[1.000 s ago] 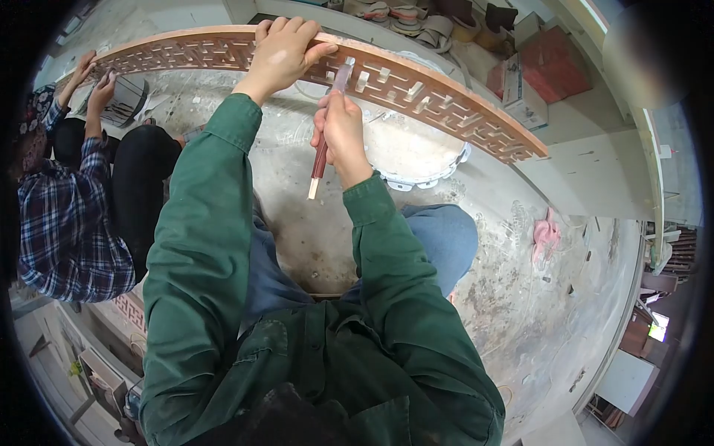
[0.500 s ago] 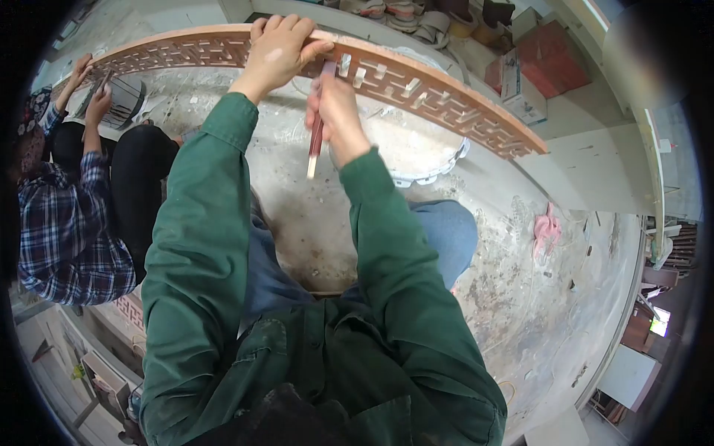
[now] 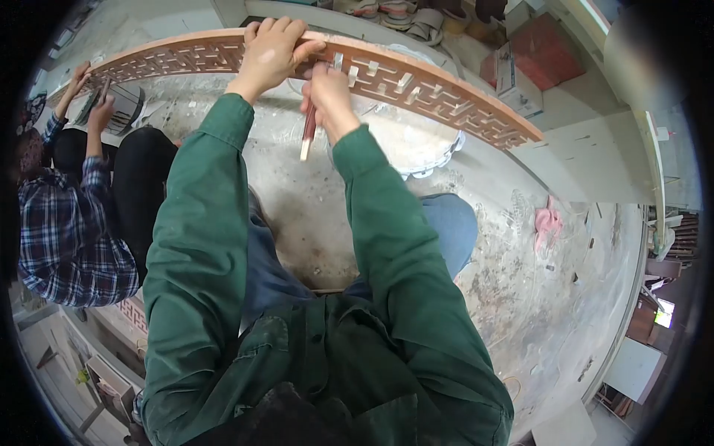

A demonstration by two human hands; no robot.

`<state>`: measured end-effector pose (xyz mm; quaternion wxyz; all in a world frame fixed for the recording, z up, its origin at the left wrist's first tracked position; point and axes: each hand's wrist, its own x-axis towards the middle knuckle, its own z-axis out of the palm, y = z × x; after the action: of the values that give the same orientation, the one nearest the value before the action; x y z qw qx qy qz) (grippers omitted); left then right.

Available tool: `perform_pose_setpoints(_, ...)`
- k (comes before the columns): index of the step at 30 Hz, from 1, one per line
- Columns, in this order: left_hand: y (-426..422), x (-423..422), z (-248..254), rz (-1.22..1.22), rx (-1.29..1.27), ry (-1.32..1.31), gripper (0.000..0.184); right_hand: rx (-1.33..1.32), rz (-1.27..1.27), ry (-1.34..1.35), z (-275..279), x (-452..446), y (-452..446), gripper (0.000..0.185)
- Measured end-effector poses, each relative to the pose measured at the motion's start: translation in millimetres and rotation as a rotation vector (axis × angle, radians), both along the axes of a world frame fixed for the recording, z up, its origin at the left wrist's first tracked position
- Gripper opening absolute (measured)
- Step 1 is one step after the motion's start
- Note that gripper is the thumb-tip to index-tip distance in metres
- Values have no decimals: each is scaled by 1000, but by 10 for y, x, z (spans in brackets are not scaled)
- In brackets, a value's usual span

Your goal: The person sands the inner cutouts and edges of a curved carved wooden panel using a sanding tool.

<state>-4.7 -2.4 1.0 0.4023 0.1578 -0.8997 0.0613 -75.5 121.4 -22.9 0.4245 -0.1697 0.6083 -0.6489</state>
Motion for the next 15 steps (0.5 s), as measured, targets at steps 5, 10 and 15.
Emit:
perform_pose_setpoints(5,-12,-16,-21,16,9,-1,45,-4,27,-24,-152,128,180,36)
perform_pose_setpoints(10,17,-11,-22,17,27,-24,45,-15,5,-94,-26,-96,-64,36)
perform_pose_setpoints(15,-36,-34,-31,3,8,9,45,-56,42,-256,-86,81,294,33)
